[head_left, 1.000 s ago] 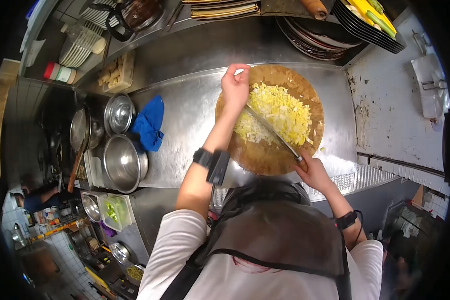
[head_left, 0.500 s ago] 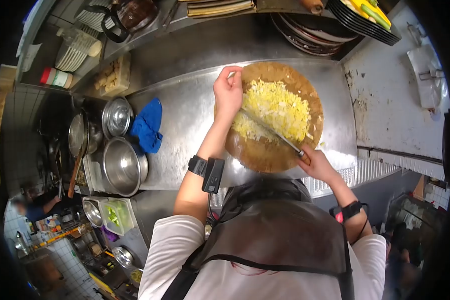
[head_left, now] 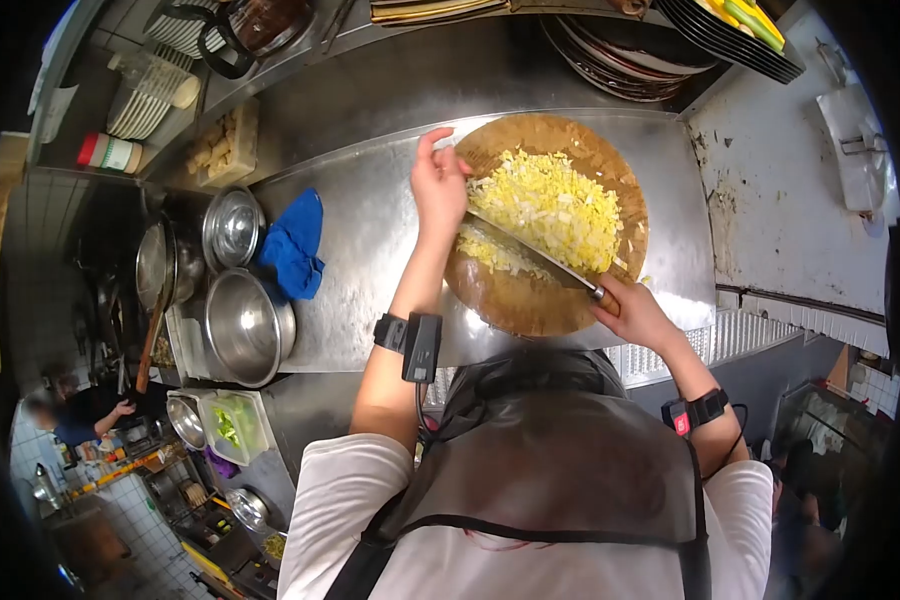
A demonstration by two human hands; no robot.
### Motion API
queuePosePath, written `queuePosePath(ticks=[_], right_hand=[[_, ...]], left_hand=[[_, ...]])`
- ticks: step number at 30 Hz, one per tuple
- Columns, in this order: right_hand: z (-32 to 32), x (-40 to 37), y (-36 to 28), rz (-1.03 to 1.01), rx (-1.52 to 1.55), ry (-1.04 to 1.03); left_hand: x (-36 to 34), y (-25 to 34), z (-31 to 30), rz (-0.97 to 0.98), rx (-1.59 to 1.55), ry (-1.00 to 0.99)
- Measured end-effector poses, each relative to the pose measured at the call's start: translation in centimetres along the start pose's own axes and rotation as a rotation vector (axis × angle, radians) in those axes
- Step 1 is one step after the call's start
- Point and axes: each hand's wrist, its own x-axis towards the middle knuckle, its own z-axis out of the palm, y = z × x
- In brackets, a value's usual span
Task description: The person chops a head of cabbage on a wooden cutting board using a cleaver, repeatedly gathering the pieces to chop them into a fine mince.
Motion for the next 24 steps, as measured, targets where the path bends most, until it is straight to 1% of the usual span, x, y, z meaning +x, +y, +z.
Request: queuePosePath(ticks=[2,3,6,8,10,11,14,15,16,18,20,22,24], right_hand=[[-1.5,1.1,-2.4,-0.090,-0.045,-0.026],[-1.6,1.3,-2.9,-0.084,-0.140,-0.051],[-1.4,0.9,-4.7,-0.051,-0.129,-0.020],[0.2,0.0,-2.8,-0.039,-0.098,0.002],[0.8,-0.2,-0.7,-0.023,-0.069,0.023],[0.9,-0.5,0.0,-0.047,-0.091,0.007],[-0.3,0.0,-0.3,-0.084,-0.125,-0.005],[-0.7,0.5,-0.8,-0.131,-0.126,-0.015],[-1.1,0.9,-1.4,-0.179,-0.127,-0.026],[-1.6,1.4,-3.4,-0.156,-0.184,-0.054],[-1.6,1.5,-3.7,-0.134,-0.246,-0.082],[-0.9,1.3,-3.1,-0.086,-0.208,-0.035],[-0.6,1.0,-2.8,-0.079,-0.185,-0.030]], left_hand=[[1.1,-5.3,-1.1,-0.062,-0.078,0.158],[1.8,-6.3,-1.9,-0.165,-0.188,0.138],[1.8,-6.4,-2.4,-0.169,-0.172,0.133],[0.4,-3.7,-1.8,-0.209,-0.189,0.114],[-0.7,-1.8,-1.6,0.015,-0.050,0.041],[-1.8,0.2,-1.4,0.025,-0.036,0.079],[-3.3,0.0,-2.5,0.023,0.037,0.120],[-3.4,-1.6,-3.3,-0.042,-0.022,0.125],[-3.3,-2.2,-3.9,-0.041,-0.022,0.124],[-3.5,-2.9,-4.9,-0.278,-0.239,0.170],[-3.4,-3.3,-4.8,-0.254,-0.234,0.176],[-3.0,-3.4,-4.2,-0.222,-0.222,0.179],[-2.4,-3.4,-3.6,-0.197,-0.221,0.171]])
